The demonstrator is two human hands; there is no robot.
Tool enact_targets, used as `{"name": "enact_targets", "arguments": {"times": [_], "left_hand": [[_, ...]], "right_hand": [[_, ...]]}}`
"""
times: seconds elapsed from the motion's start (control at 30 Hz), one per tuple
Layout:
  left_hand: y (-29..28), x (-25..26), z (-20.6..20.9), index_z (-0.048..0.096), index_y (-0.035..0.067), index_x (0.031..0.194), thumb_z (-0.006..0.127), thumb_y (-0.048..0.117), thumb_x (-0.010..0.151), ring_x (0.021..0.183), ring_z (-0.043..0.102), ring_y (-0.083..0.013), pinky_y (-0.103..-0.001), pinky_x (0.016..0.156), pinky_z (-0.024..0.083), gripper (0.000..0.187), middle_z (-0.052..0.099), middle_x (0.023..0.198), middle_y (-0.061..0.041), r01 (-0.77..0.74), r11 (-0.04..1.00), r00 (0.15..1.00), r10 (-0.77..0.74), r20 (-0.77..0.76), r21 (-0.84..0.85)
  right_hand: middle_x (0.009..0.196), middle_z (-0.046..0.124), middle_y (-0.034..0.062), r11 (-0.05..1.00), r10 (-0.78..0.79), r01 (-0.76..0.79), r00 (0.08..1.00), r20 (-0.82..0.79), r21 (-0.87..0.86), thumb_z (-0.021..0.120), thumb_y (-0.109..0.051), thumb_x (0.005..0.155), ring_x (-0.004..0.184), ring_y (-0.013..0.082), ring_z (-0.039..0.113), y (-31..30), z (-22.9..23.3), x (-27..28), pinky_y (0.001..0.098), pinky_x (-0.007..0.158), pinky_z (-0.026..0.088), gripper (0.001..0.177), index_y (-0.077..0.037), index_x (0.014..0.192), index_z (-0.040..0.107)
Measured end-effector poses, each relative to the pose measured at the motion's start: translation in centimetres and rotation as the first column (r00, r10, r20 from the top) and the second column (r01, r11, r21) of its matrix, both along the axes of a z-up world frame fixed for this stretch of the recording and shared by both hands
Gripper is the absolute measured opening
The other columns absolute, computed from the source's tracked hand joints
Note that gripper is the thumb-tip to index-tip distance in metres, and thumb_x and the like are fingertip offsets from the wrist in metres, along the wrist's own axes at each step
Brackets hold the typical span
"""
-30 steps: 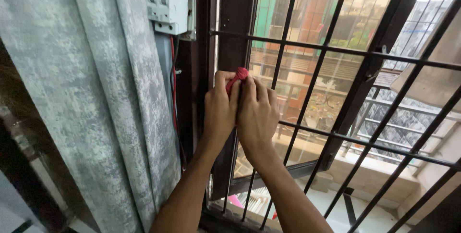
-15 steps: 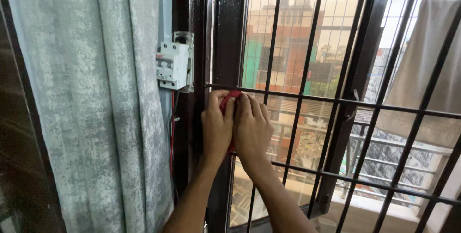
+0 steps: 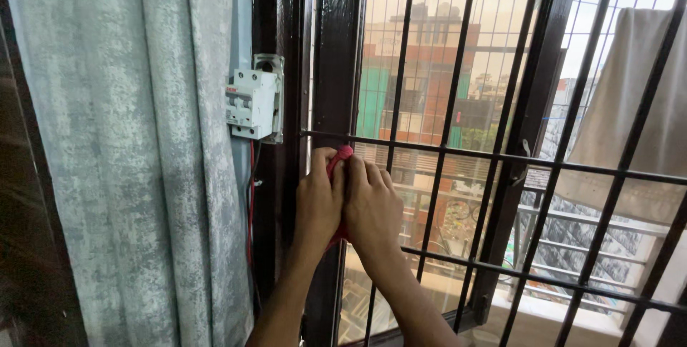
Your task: The person unfolds a red cloth and wipes the metal window grille with both hands. The person cleans the vertical and horizontal bars of the grille, moving the cloth along the frame.
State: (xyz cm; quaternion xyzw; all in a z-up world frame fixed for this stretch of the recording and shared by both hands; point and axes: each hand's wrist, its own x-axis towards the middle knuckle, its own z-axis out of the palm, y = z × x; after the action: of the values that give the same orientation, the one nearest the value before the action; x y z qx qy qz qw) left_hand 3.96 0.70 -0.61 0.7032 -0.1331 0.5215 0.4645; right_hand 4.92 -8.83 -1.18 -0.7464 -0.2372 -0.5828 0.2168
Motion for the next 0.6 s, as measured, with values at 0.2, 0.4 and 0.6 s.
{"name": "enact_targets", "arguments": {"times": [0.2,0.4,0.6], "left_hand": [[0.1,-0.2,-2.9,0.054,0.006,0.117,0.049,0.03,0.107,0.087,0.07,-0.0483,-0.056,0.068,0.052,0.027,0.073,0.093,-0.026,-0.051,0.997,0.989,0.059,-0.138,0.065],[0.2,-0.8,-6.1,0.049,0.007,0.105,0.047,0.029,0.109,0.079,0.071,-0.0456,-0.056,0.064,0.054,0.023,0.071,0.082,-0.024,-0.058,0.981,0.97,0.099,-0.221,0.186],[0.5,-0.9,-6.6,0.049,0.005,0.107,0.05,0.024,0.108,0.083,0.07,-0.0465,-0.056,0.066,0.054,0.019,0.07,0.085,-0.026,-0.082,0.963,0.983,0.12,-0.138,0.257]], "right_hand": [[0.112,0.072,0.014,0.996,-0.007,-0.001,0.995,-0.095,-0.088,0.058,-0.015,0.093,0.108,0.033,0.065,-0.7,-2.3,-0.5,0.04,0.077,0.058,0.029,-0.003,0.118,0.063],[0.105,0.072,0.0156,0.97,-0.053,0.03,0.995,-0.089,-0.242,0.063,-0.011,0.086,0.105,0.0349,0.062,-1.7,-4.9,-1.2,0.0407,0.089,0.054,0.035,0.002,0.118,0.062],[0.099,0.071,0.0145,0.961,-0.036,-0.022,0.978,-0.205,-0.274,0.063,-0.011,0.09,0.102,0.0351,0.062,-2.0,-5.1,-1.4,0.041,0.085,0.055,0.02,-0.002,0.107,0.064]]}}
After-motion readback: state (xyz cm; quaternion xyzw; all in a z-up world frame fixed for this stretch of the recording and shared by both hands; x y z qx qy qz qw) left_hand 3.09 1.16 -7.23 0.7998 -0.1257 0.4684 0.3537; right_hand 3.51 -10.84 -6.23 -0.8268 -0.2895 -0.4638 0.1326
